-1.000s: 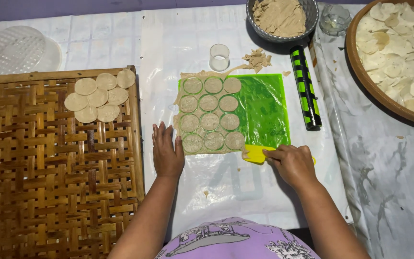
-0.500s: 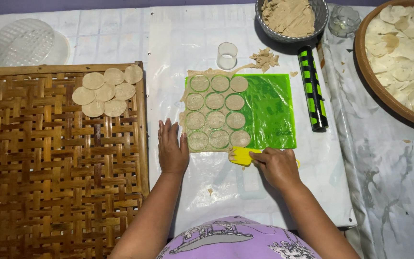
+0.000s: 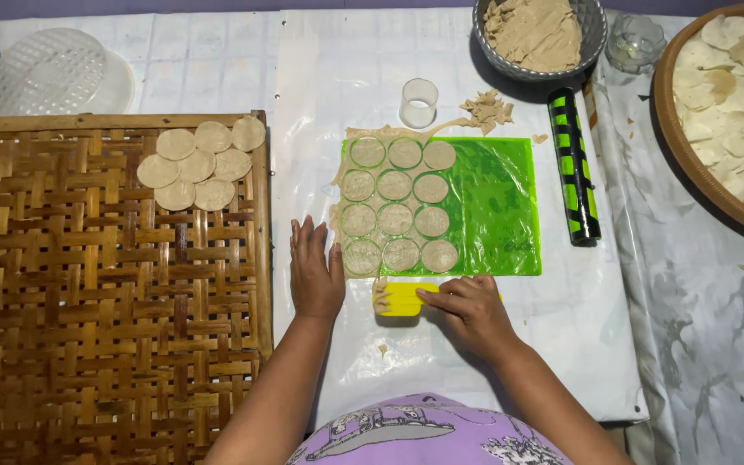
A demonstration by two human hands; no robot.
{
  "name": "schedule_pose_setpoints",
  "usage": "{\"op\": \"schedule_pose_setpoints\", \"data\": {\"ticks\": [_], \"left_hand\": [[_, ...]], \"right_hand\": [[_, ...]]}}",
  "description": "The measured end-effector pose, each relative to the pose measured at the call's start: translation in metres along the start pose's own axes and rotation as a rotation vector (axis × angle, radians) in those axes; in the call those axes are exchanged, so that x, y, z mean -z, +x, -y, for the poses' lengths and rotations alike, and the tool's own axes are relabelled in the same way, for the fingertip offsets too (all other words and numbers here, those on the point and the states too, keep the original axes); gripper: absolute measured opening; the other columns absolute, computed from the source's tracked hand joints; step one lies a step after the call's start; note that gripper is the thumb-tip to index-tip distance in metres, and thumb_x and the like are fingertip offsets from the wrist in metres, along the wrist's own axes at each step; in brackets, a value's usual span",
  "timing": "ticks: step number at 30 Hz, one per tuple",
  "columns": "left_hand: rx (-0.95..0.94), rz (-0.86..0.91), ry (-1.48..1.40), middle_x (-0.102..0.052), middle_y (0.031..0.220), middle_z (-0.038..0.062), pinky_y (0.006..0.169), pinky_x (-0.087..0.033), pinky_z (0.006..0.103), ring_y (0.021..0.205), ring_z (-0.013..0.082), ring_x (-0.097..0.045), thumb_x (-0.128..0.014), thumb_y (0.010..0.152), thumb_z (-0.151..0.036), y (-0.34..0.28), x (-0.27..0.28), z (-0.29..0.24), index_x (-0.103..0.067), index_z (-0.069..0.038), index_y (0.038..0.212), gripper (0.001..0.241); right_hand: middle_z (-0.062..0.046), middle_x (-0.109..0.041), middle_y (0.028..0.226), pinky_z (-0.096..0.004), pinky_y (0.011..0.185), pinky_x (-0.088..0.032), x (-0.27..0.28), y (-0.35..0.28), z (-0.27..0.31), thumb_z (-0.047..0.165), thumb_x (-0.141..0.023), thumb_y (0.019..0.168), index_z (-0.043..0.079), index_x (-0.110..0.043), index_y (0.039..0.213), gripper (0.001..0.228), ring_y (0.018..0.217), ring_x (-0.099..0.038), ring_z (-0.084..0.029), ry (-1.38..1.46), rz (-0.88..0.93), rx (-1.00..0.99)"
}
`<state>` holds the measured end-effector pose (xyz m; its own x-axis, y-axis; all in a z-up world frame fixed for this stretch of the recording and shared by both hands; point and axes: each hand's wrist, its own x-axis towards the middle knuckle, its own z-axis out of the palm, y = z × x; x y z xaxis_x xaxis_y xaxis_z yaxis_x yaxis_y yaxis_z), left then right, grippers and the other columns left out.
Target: Cutting circular shapes out of a sheet of dough and placing them onto a woven drying tray.
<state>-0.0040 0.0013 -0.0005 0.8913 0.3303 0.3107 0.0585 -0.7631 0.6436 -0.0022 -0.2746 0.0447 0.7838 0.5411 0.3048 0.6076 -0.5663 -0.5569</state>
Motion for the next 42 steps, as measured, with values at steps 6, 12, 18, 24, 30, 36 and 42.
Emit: {"op": "schedule_pose_setpoints", "data": {"ticks": [6, 12, 18, 24, 30, 36, 42], "left_hand": [[0.020, 0.012, 0.001, -0.046, 0.150, 0.023, 0.123, -0.025, 0.0536, 0.151, 0.0437, -0.028, -0.050, 0.106, -0.028, 0.000, 0.001, -0.001, -0.055, -0.003, 0.136, 0.040], [0.005, -0.006, 0.014, -0.047, 0.151, 0.021, 0.122, -0.027, 0.0530, 0.150, 0.0428, -0.030, -0.050, 0.105, -0.030, 0.000, -0.001, 0.000, -0.056, -0.004, 0.137, 0.041], [0.014, -0.005, 0.032, -0.048, 0.150, 0.021, 0.122, -0.028, 0.0525, 0.150, 0.0426, -0.031, -0.051, 0.104, -0.029, 0.002, -0.003, 0.000, -0.056, -0.005, 0.137, 0.041], [0.037, -0.002, 0.046, -0.047, 0.151, 0.019, 0.122, -0.027, 0.0505, 0.151, 0.0410, -0.030, -0.051, 0.104, -0.031, 0.002, -0.005, 0.001, -0.056, -0.006, 0.137, 0.042], [0.048, 0.001, 0.033, -0.046, 0.152, 0.019, 0.123, -0.026, 0.0500, 0.151, 0.0401, -0.029, -0.051, 0.104, -0.030, 0.003, -0.003, -0.001, -0.056, -0.006, 0.137, 0.041], [0.020, -0.026, 0.045, -0.048, 0.150, 0.019, 0.123, -0.027, 0.0506, 0.151, 0.0407, -0.031, -0.051, 0.104, -0.031, 0.002, -0.006, 0.002, -0.057, -0.006, 0.135, 0.040], [-0.017, -0.044, 0.049, -0.048, 0.149, 0.020, 0.122, -0.028, 0.0515, 0.150, 0.0420, -0.032, -0.052, 0.105, -0.030, 0.000, -0.008, 0.004, -0.057, -0.005, 0.135, 0.039]], "right_hand": [[-0.012, -0.075, 0.119, -0.044, 0.098, -0.040, 0.019, 0.028, -0.048, 0.018, -0.069, 0.096, 0.020, -0.059, 0.148, 0.053, 0.103, -0.070, -0.025, 0.059, -0.130, -0.343], [-0.017, -0.074, 0.109, -0.052, 0.087, -0.053, 0.051, 0.097, -0.120, 0.002, -0.069, 0.098, 0.009, -0.066, 0.140, 0.042, 0.095, -0.072, -0.039, -0.167, -0.353, -0.528], [-0.012, -0.064, 0.109, -0.052, 0.075, -0.059, 0.035, 0.173, -0.202, -0.006, -0.068, 0.094, 0.016, -0.069, 0.138, 0.049, 0.092, -0.072, -0.035, -0.516, -0.368, -0.505], [-0.013, -0.049, 0.125, -0.060, 0.093, -0.055, 0.008, 0.185, -0.227, 0.010, -0.051, 0.103, 0.031, -0.050, 0.156, 0.056, 0.112, -0.060, -0.039, -0.600, 0.191, -0.731], [-0.015, -0.055, 0.126, -0.066, 0.088, -0.053, 0.039, 0.130, -0.226, 0.004, -0.056, 0.096, 0.036, -0.061, 0.148, 0.061, 0.109, -0.064, -0.046, -0.470, 0.145, -0.752], [-0.020, -0.062, 0.124, -0.061, 0.091, -0.055, 0.085, 0.058, -0.077, 0.013, -0.056, 0.100, 0.025, -0.062, 0.148, 0.050, 0.113, -0.066, -0.046, -0.268, 0.254, -0.804], [-0.006, -0.071, 0.109, -0.045, 0.090, -0.059, 0.087, 0.008, -0.019, 0.039, -0.059, 0.099, 0.038, -0.071, 0.132, 0.035, 0.107, -0.071, -0.032, -0.515, 0.419, -0.754]]}}
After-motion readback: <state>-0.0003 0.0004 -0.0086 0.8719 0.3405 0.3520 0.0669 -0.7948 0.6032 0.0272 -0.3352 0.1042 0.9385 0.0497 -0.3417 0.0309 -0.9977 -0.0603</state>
